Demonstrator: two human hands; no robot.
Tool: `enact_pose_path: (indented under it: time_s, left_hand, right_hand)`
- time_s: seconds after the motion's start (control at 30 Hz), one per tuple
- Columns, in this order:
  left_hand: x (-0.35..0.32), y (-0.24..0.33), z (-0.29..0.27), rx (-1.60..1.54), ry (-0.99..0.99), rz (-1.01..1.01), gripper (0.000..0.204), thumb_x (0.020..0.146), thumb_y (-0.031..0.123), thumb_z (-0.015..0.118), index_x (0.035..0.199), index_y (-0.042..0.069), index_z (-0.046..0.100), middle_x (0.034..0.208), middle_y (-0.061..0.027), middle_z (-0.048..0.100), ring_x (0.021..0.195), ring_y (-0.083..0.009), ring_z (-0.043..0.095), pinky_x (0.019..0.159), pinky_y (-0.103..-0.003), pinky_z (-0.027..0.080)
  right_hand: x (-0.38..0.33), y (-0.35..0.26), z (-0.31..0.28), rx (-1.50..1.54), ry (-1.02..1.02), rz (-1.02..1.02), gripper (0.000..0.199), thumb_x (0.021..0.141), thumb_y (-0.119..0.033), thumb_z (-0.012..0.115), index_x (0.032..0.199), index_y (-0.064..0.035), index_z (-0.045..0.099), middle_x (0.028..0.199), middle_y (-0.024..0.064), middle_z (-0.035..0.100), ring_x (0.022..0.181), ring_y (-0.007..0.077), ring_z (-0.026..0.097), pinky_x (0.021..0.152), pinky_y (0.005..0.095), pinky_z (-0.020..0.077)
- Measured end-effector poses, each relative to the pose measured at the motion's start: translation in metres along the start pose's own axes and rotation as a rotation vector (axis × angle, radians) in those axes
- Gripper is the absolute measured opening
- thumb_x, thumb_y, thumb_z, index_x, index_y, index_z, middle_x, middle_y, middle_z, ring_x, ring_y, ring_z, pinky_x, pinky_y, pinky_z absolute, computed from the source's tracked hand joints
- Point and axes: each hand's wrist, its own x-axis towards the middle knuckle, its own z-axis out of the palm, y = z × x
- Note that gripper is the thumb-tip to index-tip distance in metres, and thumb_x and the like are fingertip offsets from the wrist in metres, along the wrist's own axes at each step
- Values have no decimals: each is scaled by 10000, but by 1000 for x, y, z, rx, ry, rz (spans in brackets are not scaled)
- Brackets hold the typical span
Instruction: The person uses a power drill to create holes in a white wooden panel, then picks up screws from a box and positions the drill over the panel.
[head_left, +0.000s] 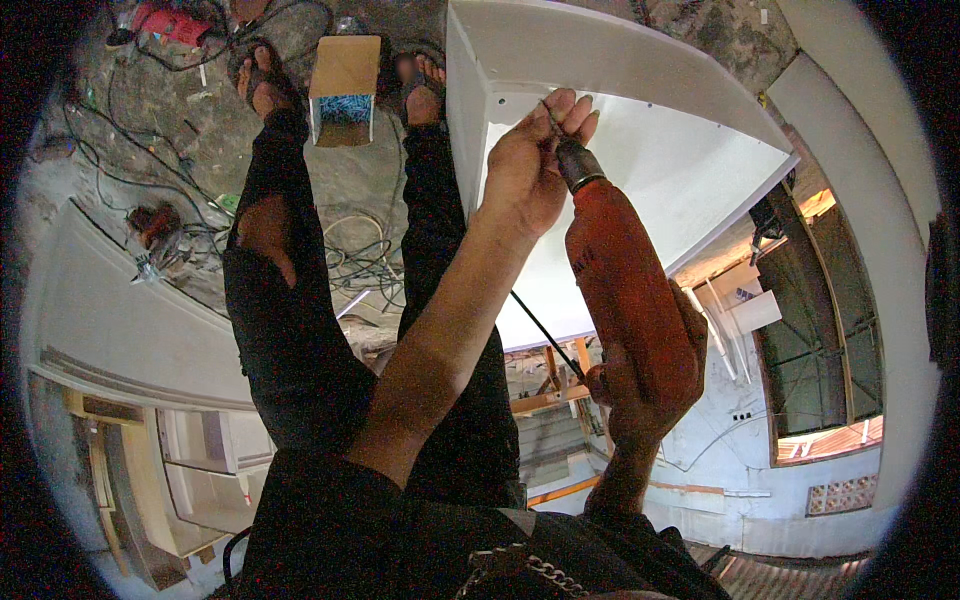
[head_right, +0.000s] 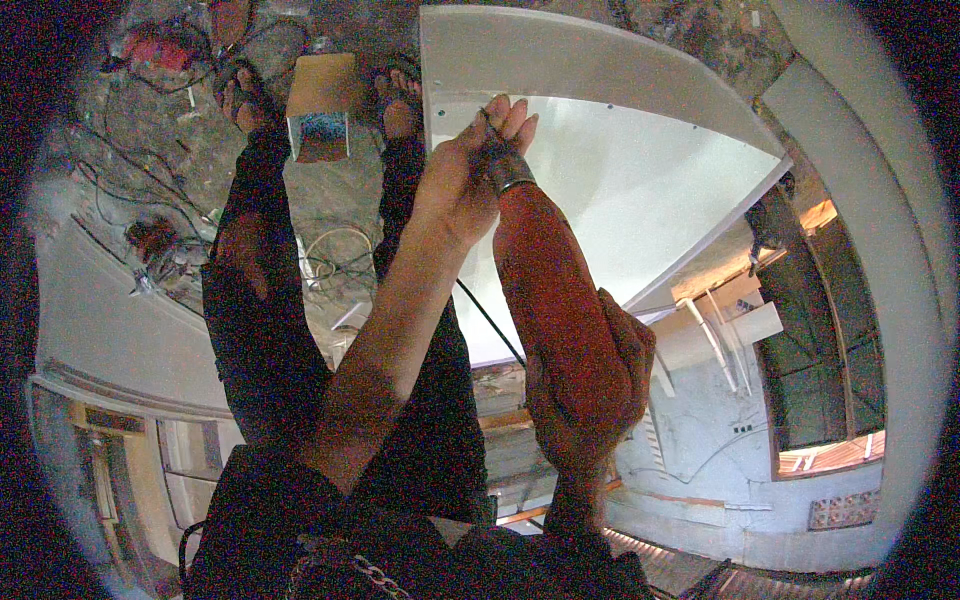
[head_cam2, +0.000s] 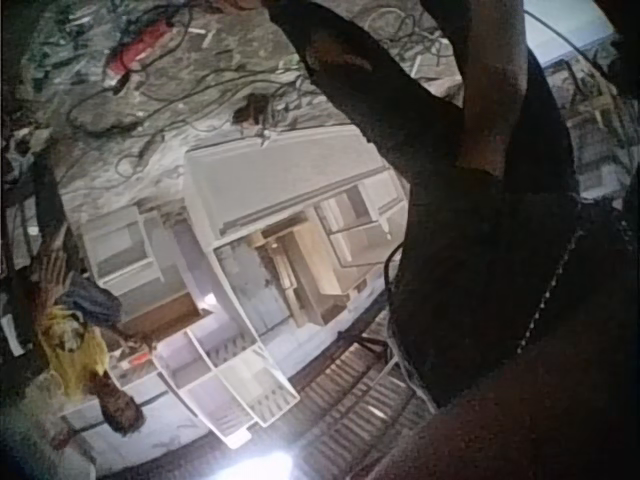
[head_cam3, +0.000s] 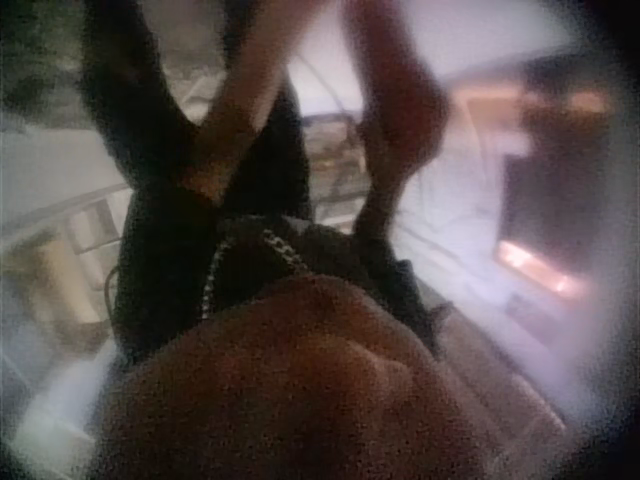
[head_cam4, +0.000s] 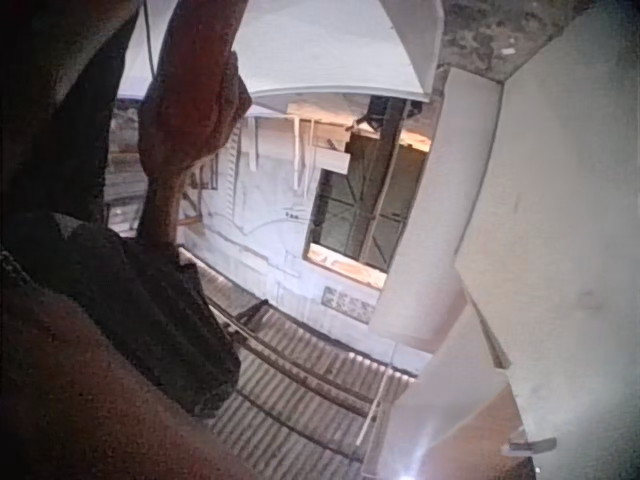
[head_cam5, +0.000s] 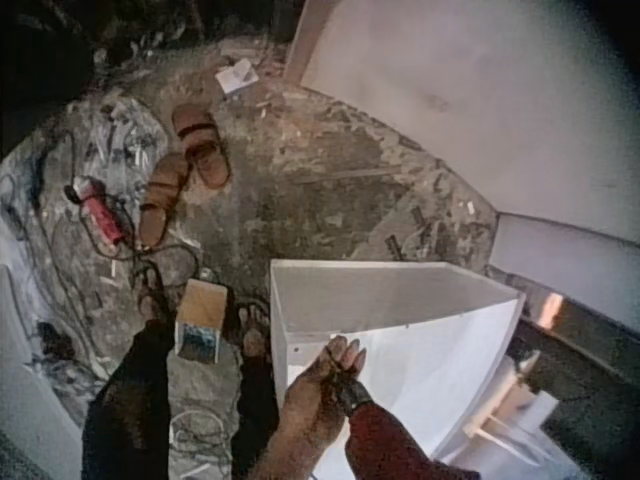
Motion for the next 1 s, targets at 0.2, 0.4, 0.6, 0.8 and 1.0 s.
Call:
enact_pose_path:
  time_s: [0.2,0.4,0.6,0.8,1.0]
  left_hand:
    - [9,-3,-13,-225,-165,-35,259,990,121,436,1149,-81,461,984,-126,562,969,-216,616,1096,-396,400]
    - [0,-6,9,-243,57,-59,331,1022,152,329,1251,-82,377,851,-78,540,860,-193,601,1035,-406,476]
    - [4,-4,-14,-332,-143,-84,300,982,99,439,1233,-63,413,1035,-127,556,994,-192,600,1144,-379,326]
    - [-1,-8,12,-285,86,-47,309,1021,177,344,1197,-64,424,877,-78,570,958,-209,609,1046,-414,460]
    - [1,-5,5,-266,-40,-16,302,1017,182,357,1173,-62,442,839,-67,551,857,-187,595,1037,-400,469]
  right_hand:
    - [3,-7,-1,14,1,-11,642,629,-158,805,1194,10,549,1126,158,564,1036,305,542,925,430,441]
    - [5,-11,-9,29,-38,96,676,621,-170,810,1210,3,529,1137,148,559,1079,306,534,967,431,422]
    - [9,-20,-9,88,-74,128,713,622,-204,831,1226,5,516,1197,150,548,1151,298,517,1021,429,393]
    - [8,-19,-6,-7,-26,147,809,586,-286,809,1248,48,486,1114,143,581,1019,247,556,940,379,438]
    - [4,-24,-9,-104,-25,303,770,603,-290,826,1220,49,515,1128,144,562,1060,275,545,955,398,428]
